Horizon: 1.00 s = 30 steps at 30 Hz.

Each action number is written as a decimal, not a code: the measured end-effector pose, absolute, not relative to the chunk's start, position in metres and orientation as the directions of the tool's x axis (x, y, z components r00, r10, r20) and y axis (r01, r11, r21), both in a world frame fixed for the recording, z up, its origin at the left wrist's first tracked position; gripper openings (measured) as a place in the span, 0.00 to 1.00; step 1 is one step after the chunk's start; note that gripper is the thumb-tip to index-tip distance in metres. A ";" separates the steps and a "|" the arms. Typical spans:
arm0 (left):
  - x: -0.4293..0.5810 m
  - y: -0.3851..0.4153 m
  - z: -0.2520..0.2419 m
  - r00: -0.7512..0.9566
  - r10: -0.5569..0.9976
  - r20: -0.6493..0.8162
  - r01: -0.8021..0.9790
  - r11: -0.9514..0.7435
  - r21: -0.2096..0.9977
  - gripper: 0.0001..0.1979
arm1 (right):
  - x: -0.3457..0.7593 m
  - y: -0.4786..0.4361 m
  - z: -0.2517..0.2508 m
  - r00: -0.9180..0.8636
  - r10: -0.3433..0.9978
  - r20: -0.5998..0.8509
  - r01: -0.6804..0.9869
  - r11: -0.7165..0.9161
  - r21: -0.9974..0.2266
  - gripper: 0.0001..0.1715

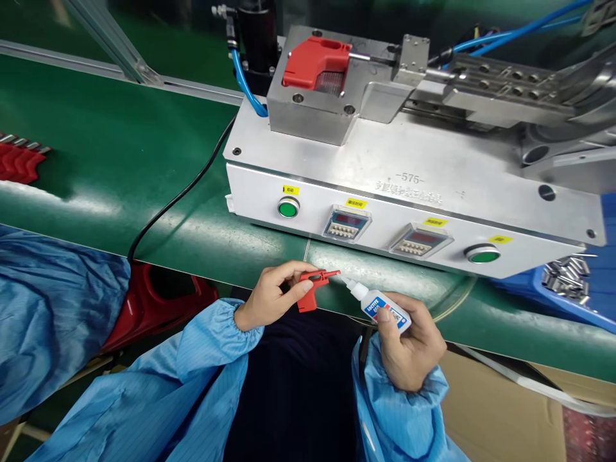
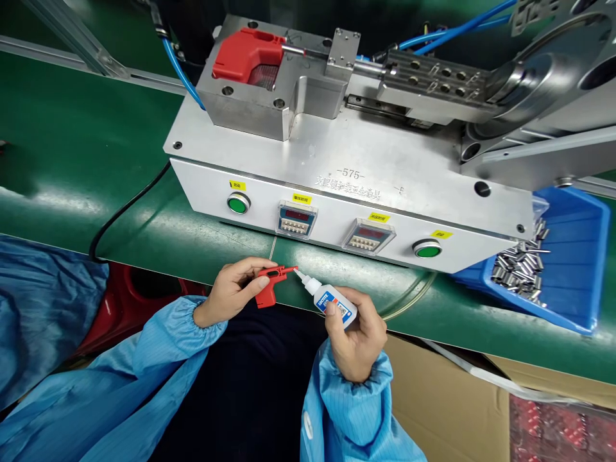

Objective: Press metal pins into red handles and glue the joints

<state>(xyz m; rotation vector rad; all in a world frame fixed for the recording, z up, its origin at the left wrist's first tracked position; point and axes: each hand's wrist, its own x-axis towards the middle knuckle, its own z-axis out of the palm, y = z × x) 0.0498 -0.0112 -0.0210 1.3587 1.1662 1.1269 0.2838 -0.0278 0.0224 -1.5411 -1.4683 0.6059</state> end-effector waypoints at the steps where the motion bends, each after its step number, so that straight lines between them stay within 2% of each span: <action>1: 0.050 -0.011 -0.021 0.109 0.993 0.055 0.079 -0.064 0.995 0.17 | 0.284 -0.028 0.023 0.171 0.960 0.221 0.520 0.102 -0.848 0.19; 18: 0.050 -0.012 -0.022 0.117 0.991 0.071 0.077 -0.080 0.994 0.17 | 0.285 -0.030 0.025 0.168 0.963 0.212 0.502 0.101 -0.859 0.14; 26: 0.050 -0.011 -0.020 0.112 0.990 0.081 0.069 -0.089 0.994 0.17 | 0.285 -0.032 0.023 0.180 0.970 0.163 0.473 0.060 -0.879 0.16; 30: 0.049 -0.010 -0.019 0.111 0.993 0.034 0.069 -0.042 0.997 0.19 | 0.294 -0.032 0.013 0.255 0.960 0.114 0.359 0.016 -0.933 0.20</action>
